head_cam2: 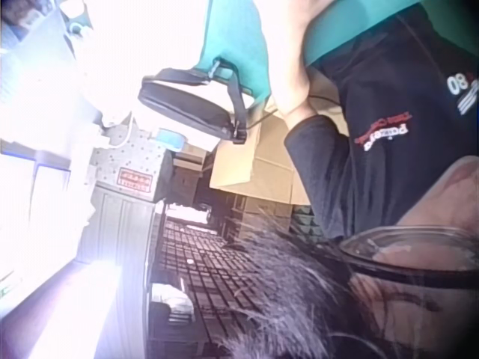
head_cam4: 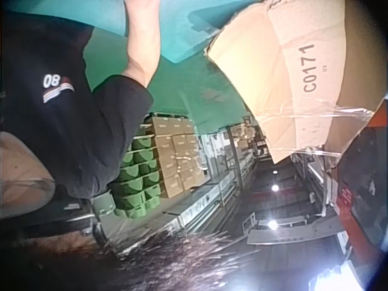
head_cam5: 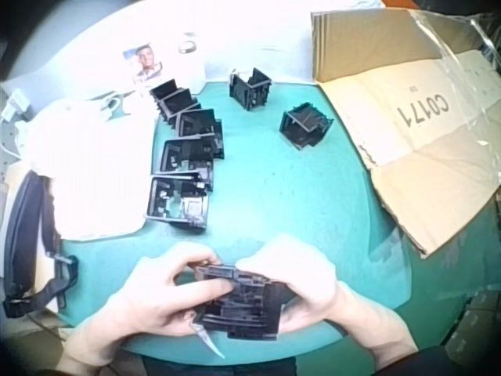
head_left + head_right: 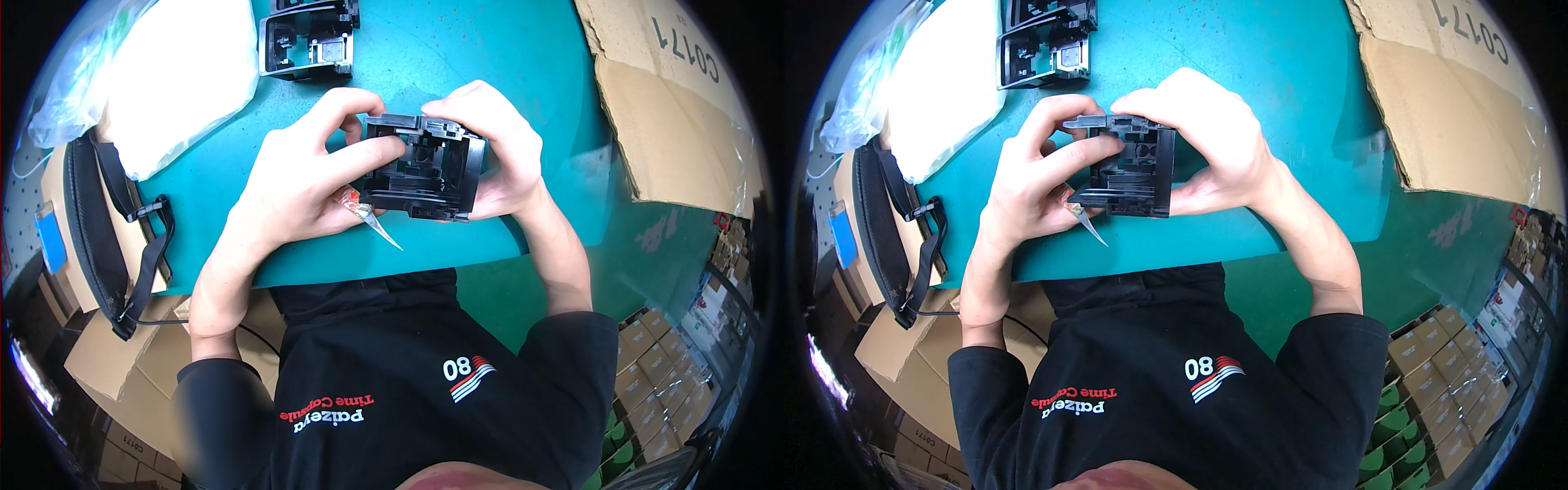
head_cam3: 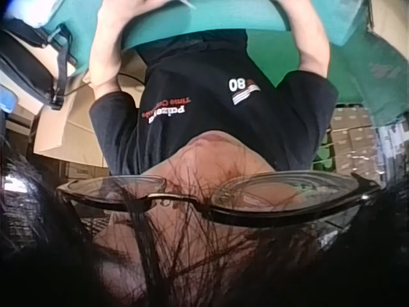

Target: The person uses a small metal tool to scrape and clean the interior surfaces of black plastic electronic housings. They handle the components one at a time, rotating them to access different sides, and place the finished units on a green workbench.

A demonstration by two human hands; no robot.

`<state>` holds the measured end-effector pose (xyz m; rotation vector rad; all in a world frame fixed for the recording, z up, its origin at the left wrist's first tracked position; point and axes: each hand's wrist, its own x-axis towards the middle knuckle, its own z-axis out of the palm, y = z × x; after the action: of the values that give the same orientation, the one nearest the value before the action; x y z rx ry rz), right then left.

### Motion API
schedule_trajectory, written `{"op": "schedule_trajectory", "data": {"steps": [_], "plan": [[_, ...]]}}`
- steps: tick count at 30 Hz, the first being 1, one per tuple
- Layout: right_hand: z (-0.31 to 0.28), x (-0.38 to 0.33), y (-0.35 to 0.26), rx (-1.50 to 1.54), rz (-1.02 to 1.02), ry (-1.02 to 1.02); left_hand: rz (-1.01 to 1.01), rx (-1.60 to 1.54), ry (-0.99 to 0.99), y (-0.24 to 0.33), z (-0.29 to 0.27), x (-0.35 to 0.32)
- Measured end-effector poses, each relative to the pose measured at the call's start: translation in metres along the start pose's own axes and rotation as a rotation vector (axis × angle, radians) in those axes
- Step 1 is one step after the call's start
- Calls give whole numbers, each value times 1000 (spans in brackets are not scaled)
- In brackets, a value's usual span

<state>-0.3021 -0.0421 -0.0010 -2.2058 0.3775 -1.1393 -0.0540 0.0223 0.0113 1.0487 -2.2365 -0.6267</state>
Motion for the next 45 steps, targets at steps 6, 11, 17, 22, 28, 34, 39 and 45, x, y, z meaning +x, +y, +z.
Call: {"op": "schedule_trajectory", "data": {"steps": [6,11,17,22,28,34,39,45], "plan": [[-2,-1,0,23,5,35,103,27,92,-3,-3,-3],[-1,-3,3,54,-35,78,210,-33,164,-9,-1,-3],[-1,-2,2,53,-40,82,153,-63,123,-5,0,-2],[-1,-1,0,39,-31,57,129,45,21,-5,-4,-4],[0,-2,1,36,-23,56,135,119,-2,-6,-6,-4],[0,-3,1,8,-16,59,111,76,69,-6,-1,-3],[-1,-3,3,-36,-45,76,124,-9,135,-5,1,1],[-1,-4,5,-4,-45,85,94,-76,172,-3,2,2]]}}
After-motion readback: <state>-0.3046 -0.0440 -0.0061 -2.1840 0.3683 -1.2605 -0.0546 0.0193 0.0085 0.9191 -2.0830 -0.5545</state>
